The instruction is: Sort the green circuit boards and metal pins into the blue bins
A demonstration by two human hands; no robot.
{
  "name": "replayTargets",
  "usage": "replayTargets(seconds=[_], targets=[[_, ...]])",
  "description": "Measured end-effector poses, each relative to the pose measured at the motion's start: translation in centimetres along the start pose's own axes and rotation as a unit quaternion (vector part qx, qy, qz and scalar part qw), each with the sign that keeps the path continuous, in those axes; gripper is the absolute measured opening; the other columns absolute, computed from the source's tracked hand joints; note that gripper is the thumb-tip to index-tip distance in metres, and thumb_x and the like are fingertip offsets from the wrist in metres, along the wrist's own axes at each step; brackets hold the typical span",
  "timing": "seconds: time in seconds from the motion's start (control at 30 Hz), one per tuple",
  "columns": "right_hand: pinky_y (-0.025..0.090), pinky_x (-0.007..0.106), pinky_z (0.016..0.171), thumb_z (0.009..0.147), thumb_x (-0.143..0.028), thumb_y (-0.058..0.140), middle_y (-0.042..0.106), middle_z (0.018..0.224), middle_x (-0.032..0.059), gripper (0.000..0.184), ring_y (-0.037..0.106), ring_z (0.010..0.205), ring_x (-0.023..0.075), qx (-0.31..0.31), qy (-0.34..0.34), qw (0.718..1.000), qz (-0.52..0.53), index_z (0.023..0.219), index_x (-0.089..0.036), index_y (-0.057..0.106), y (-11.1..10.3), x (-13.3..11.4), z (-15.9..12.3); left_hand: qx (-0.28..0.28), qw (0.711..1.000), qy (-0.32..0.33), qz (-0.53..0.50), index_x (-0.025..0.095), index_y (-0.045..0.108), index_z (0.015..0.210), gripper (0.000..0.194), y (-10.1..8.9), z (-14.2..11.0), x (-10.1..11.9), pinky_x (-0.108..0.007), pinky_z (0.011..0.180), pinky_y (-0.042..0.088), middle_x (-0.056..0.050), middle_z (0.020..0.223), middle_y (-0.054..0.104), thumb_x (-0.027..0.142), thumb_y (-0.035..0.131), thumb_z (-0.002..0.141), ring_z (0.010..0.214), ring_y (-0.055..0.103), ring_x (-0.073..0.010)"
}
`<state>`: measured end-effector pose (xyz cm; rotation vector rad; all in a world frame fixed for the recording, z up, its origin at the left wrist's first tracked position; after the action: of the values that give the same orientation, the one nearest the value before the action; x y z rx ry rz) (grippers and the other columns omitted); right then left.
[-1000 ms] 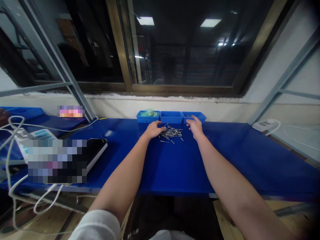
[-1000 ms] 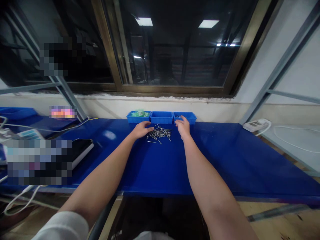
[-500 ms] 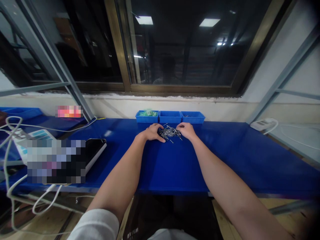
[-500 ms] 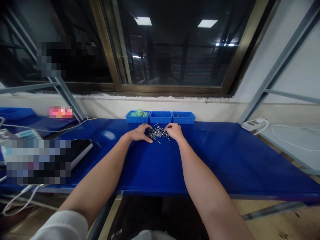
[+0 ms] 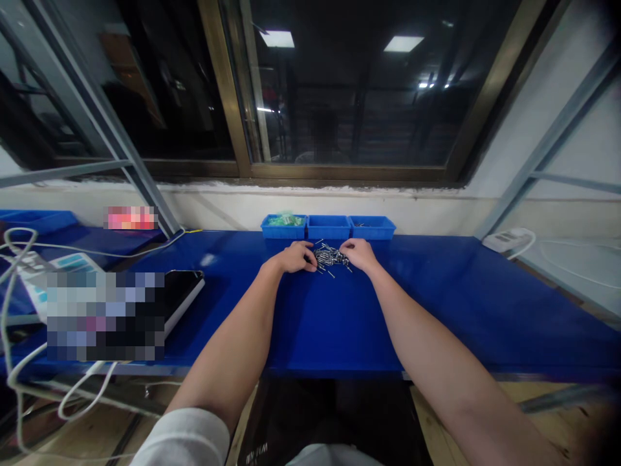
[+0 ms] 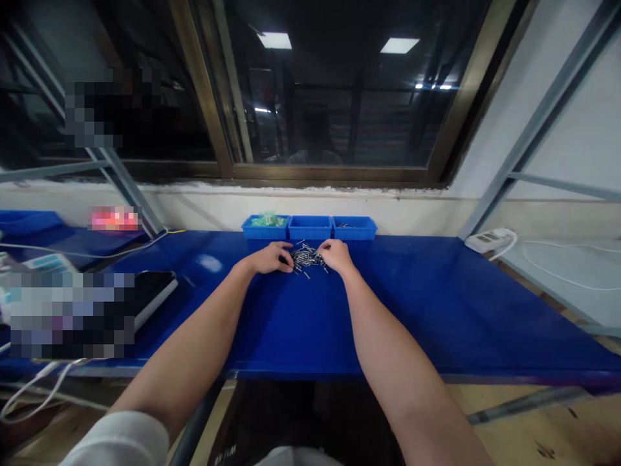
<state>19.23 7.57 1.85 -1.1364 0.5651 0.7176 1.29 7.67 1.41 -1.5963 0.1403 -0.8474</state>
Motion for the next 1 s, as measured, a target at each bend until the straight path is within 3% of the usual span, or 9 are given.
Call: replayTargets(seconds=[0.1, 0.23, 0.43, 0.6, 0.8, 1.0], targets=[[0.046, 0.028, 0.069, 0.067, -0.024, 0.060, 0.070, 0.076, 0.0029, 0.011, 0.062, 0.075, 0.0181, 0.007, -0.006, 1.000, 0.005, 0.069, -0.022, 0.070, -0.1, -0.3, 0.0, 0.010, 1.000, 0.029, -0.006, 0.024, 0.072, 0.078, 0.014, 0.0, 0.2, 0.6, -0.041, 0.105, 0.029, -0.006, 0.119, 0.059, 0.030, 0.065, 0.068, 0.129, 0.034, -0.0280], [0.046, 0.028, 0.071, 0.069, -0.025, 0.059, 0.070, 0.077, 0.0020, 0.013, 0.062, 0.073, 0.0167, 0.009, -0.045, 0.998, 0.035, 0.073, -0.021, 0.070, -0.1, -1.5, -0.2, 0.088, 0.995, 0.050, -0.001, 0.021, 0.070, 0.080, 0.017, -1.0, 0.3, 1.5, -0.040, 0.102, 0.032, -0.006, 0.113, 0.061, 0.031, 0.058, 0.074, 0.116, 0.048, -0.0246], [0.046, 0.027, 0.064, 0.071, -0.033, 0.061, 0.069, 0.072, 0.0032, 0.019, 0.061, 0.066, 0.0159, -0.084, -0.096, 0.987, 0.099, 0.076, -0.017, 0.070, 1.7, -3.5, -1.0, 0.152, 0.988, 0.016, 0.010, 0.022, 0.065, 0.087, 0.016, -1.9, 0.0, 2.6, -0.034, 0.086, 0.044, -0.003, 0.088, 0.067, 0.030, 0.053, 0.080, 0.087, 0.060, -0.0194], [0.045, 0.027, 0.063, 0.071, -0.032, 0.060, 0.067, 0.070, 0.0033, 0.017, 0.060, 0.065, 0.0155, -0.067, -0.103, 0.988, 0.095, 0.073, -0.017, 0.068, 1.5, -3.6, -1.0, 0.168, 0.985, 0.027, -0.003, 0.021, 0.065, 0.087, 0.015, -2.0, -0.2, 3.4, -0.031, 0.081, 0.045, -0.002, 0.087, 0.069, 0.028, 0.053, 0.080, 0.083, 0.062, -0.0185], [0.047, 0.028, 0.066, 0.066, -0.026, 0.063, 0.068, 0.072, 0.0037, 0.018, 0.060, 0.067, 0.0149, -0.061, -0.097, 0.977, 0.180, 0.080, -0.016, 0.068, 1.4, -3.4, -0.6, 0.176, 0.984, 0.028, 0.007, 0.021, 0.066, 0.089, 0.018, -2.0, 0.0, 3.5, -0.030, 0.081, 0.044, -0.003, 0.089, 0.070, 0.029, 0.052, 0.082, 0.085, 0.062, -0.0186], [0.041, 0.024, 0.052, 0.063, -0.030, 0.065, 0.065, 0.060, 0.0019, 0.016, 0.054, 0.052, 0.0120, -0.095, -0.049, 0.961, 0.256, 0.070, -0.015, 0.069, 1.6, -2.8, -0.8, 0.157, 0.987, 0.026, 0.005, 0.024, 0.067, 0.091, 0.021, -1.5, 0.1, 3.8, -0.030, 0.084, 0.043, -0.001, 0.088, 0.070, 0.032, 0.050, 0.082, 0.086, 0.062, -0.0178]])
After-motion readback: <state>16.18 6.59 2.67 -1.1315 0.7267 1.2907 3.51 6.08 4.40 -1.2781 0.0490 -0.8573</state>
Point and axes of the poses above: each hand's wrist, its own z-axis towards the middle knuckle, its own y-axis out of the palm, x = y × z, the point moved 9 cm from there along z, towards the middle knuckle
